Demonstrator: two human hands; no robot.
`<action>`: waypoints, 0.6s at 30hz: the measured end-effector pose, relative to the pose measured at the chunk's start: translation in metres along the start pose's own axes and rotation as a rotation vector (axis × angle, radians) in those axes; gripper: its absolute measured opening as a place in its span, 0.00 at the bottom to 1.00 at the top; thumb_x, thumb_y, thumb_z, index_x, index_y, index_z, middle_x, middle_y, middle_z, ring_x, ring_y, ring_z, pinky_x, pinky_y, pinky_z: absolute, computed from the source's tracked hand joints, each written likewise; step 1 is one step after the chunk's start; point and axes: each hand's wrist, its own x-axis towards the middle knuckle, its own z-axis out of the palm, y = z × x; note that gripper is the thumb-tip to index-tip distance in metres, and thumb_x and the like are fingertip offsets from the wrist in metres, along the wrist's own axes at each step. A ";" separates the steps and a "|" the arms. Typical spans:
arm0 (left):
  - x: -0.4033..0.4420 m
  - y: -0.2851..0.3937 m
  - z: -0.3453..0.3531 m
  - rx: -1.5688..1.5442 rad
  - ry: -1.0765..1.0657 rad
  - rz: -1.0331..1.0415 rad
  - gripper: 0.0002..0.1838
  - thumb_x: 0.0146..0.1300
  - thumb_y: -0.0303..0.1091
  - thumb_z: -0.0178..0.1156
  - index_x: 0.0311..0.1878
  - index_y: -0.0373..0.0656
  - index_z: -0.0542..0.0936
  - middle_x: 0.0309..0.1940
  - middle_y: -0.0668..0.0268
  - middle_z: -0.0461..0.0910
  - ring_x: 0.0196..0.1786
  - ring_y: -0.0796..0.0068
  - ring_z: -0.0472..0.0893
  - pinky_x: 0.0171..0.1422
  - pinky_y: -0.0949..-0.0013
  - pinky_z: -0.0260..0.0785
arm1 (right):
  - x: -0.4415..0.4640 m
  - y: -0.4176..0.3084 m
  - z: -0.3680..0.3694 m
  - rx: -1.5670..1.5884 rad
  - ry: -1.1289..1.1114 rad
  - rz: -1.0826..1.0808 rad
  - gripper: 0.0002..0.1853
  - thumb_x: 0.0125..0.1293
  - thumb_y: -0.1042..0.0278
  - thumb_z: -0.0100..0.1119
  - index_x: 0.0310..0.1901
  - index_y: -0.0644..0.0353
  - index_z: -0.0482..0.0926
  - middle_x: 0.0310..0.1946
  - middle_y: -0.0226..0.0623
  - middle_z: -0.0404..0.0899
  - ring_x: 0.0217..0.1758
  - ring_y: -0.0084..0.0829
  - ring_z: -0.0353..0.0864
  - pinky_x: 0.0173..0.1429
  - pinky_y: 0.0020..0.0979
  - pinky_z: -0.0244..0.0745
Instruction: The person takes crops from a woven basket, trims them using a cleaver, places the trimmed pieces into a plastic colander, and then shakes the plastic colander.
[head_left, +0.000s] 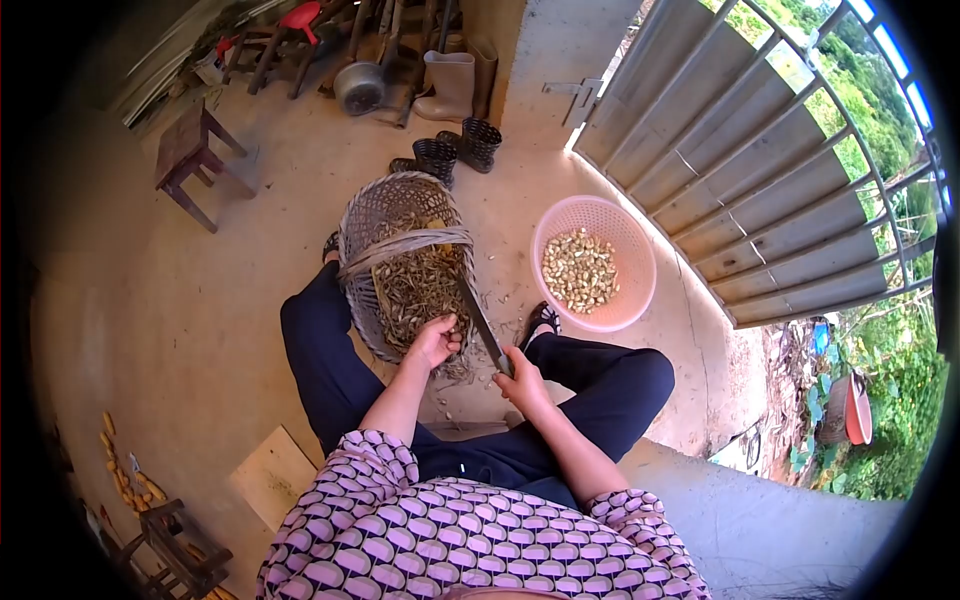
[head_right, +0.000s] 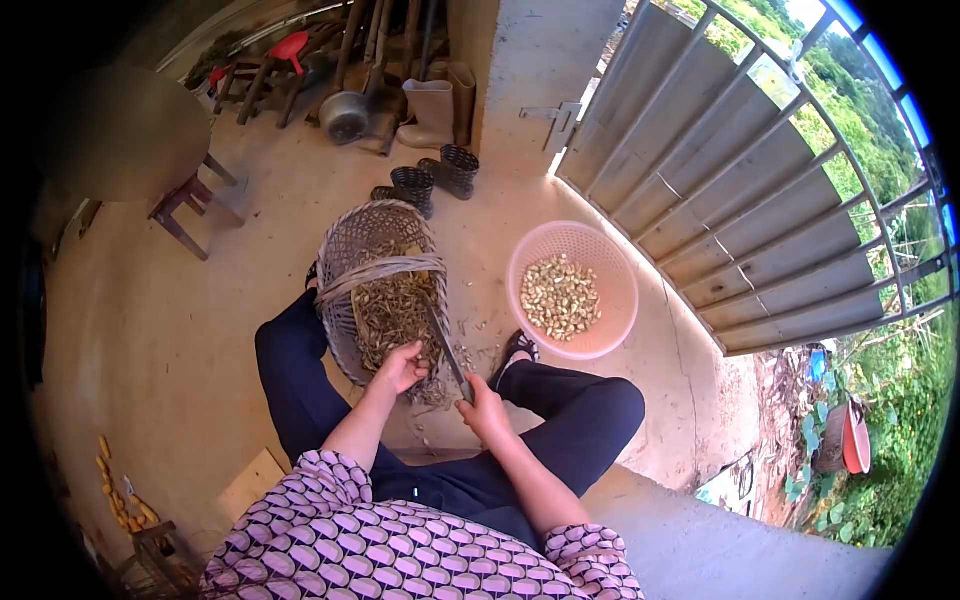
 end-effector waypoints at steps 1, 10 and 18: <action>0.000 0.000 0.000 0.056 0.010 0.024 0.04 0.59 0.24 0.50 0.37 0.42 0.71 0.25 0.67 0.73 0.25 0.75 0.70 0.24 0.75 0.59 | 0.000 0.001 0.000 -0.007 0.004 0.000 0.26 0.52 0.71 0.57 0.55 0.56 0.65 0.20 0.43 0.76 0.20 0.32 0.77 0.28 0.32 0.72; 0.007 -0.011 -0.008 0.414 0.222 0.075 0.03 0.59 0.24 0.52 0.35 0.39 0.68 0.24 0.56 0.77 0.15 0.76 0.69 0.13 0.75 0.55 | 0.003 0.005 0.002 -0.008 -0.010 -0.014 0.26 0.52 0.71 0.57 0.55 0.56 0.65 0.20 0.43 0.76 0.20 0.32 0.78 0.28 0.32 0.72; 0.003 -0.009 -0.003 0.562 0.262 0.172 0.06 0.59 0.28 0.54 0.33 0.38 0.68 0.23 0.54 0.78 0.08 0.77 0.64 0.09 0.75 0.49 | 0.000 0.000 0.000 0.009 -0.008 -0.004 0.25 0.53 0.74 0.58 0.54 0.60 0.65 0.21 0.36 0.74 0.19 0.23 0.72 0.24 0.26 0.69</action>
